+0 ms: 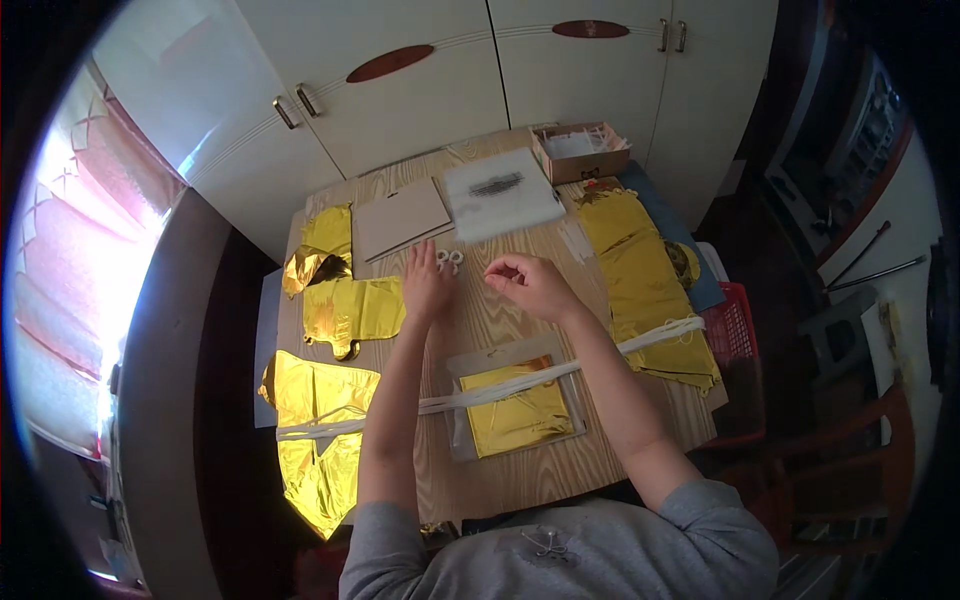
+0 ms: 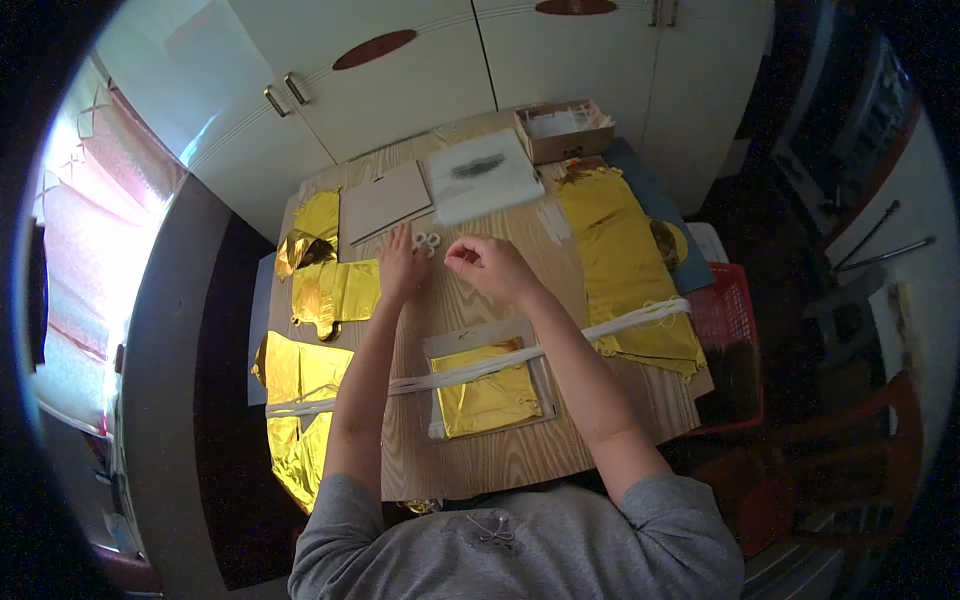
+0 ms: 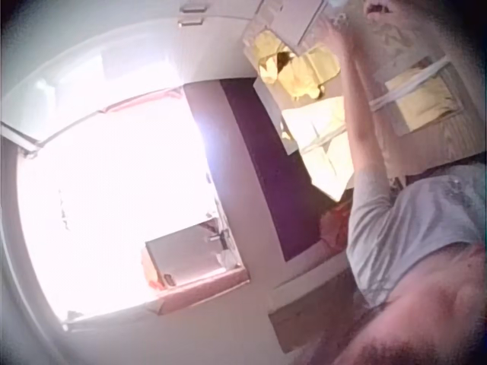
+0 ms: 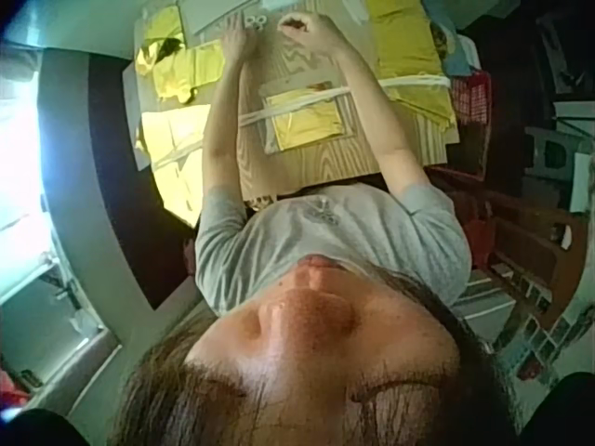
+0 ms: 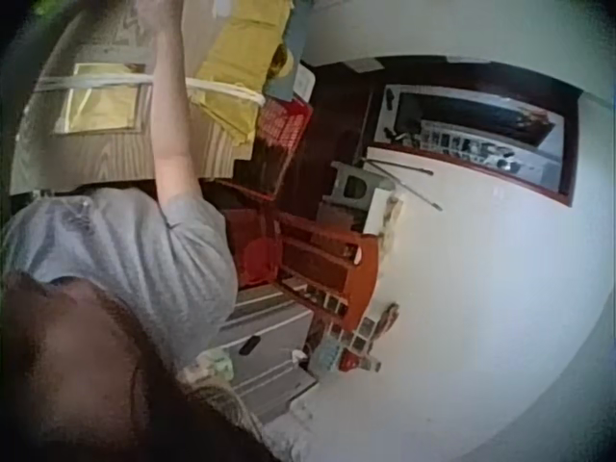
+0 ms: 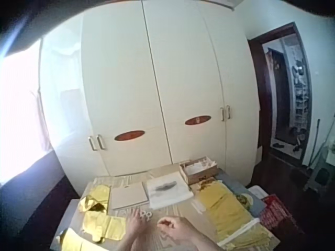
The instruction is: The recorder is assembling gold-colored foil sheets onto white rods using small fasteners at a wooden workstation.
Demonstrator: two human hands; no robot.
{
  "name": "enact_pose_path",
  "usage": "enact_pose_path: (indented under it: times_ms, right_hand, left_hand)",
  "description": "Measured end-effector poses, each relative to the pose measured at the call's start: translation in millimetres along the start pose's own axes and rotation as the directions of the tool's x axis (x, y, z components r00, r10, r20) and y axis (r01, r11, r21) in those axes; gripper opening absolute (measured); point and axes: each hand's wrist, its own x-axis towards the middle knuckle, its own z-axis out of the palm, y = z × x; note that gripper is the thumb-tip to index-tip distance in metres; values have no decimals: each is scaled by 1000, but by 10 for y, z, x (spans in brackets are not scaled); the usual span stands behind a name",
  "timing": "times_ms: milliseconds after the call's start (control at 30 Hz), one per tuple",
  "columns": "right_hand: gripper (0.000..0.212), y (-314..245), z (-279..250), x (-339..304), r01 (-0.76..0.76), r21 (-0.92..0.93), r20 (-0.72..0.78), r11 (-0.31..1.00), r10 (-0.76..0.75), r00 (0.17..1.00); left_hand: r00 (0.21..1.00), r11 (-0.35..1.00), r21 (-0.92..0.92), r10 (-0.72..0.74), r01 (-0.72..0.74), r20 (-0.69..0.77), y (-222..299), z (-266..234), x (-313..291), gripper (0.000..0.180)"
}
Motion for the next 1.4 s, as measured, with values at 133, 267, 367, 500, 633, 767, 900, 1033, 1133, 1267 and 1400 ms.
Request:
enact_pose_path:
  times_ms: [133, 267, 367, 500, 633, 767, 900, 1033, 1133, 1267, 1400]
  right_hand:
    - [21, 35, 24, 8, -11, -13, 6, 1000, 11, 1000]
    - [21, 78, 22, 12, -7, -11, -1, 1000, 7, 1000]
    - [21, 50, 5, 1, -20, -15, -3, 1000, 20, 1000]
    - [21, 55, 22, 4, -21, -39, 22, 999, 22, 1000]
    - [20, 94, 57, 7, 3, -48, 38, 999, -1, 999]
    - [22, 83, 62, -4, 12, -65, 70, 998, -7, 998]
    - [22, 8, 46, -18, -21, -103, 83, 994, 30, 996]
    - [20, -66, 84, -71, -4, -170, 167, 985, 32, 985]
    - [20, 13, 177, -135, 76, -347, 344, 935, 52, 937]
    - [20, 256, 308, -221, 125, -598, 539, 792, 281, 794]
    - [19, 107, 340, -241, 59, -729, 543, 682, 523, 658]
  left_hand:
    - [990, 990, 136, 20, -40, 143, 20, 159, 39, 52]
    - [973, 998, 45, 24, -35, 231, -6, 245, 71, 46]
    - [971, 999, -24, 40, -36, 237, -24, 276, 60, 42]
    - [978, 996, -64, 68, -56, 199, -26, 267, 9, 41]
    - [975, 995, -81, 73, -57, 209, -20, 267, -35, 40]
    - [974, 995, -93, 46, -26, 222, -41, 292, -55, 41]
    - [984, 996, -89, -5, 21, 180, 53, 202, -69, 43]
    - [999, 994, -111, 12, -7, 40, 83, 2, -76, 45]
    - [996, 959, -273, -69, 81, 53, 278, -461, -79, 32]
    - [997, 918, -391, 73, -66, 3, 535, -926, -341, 13]
    - [977, 914, -407, 78, 9, 197, 734, -1232, -739, 12]
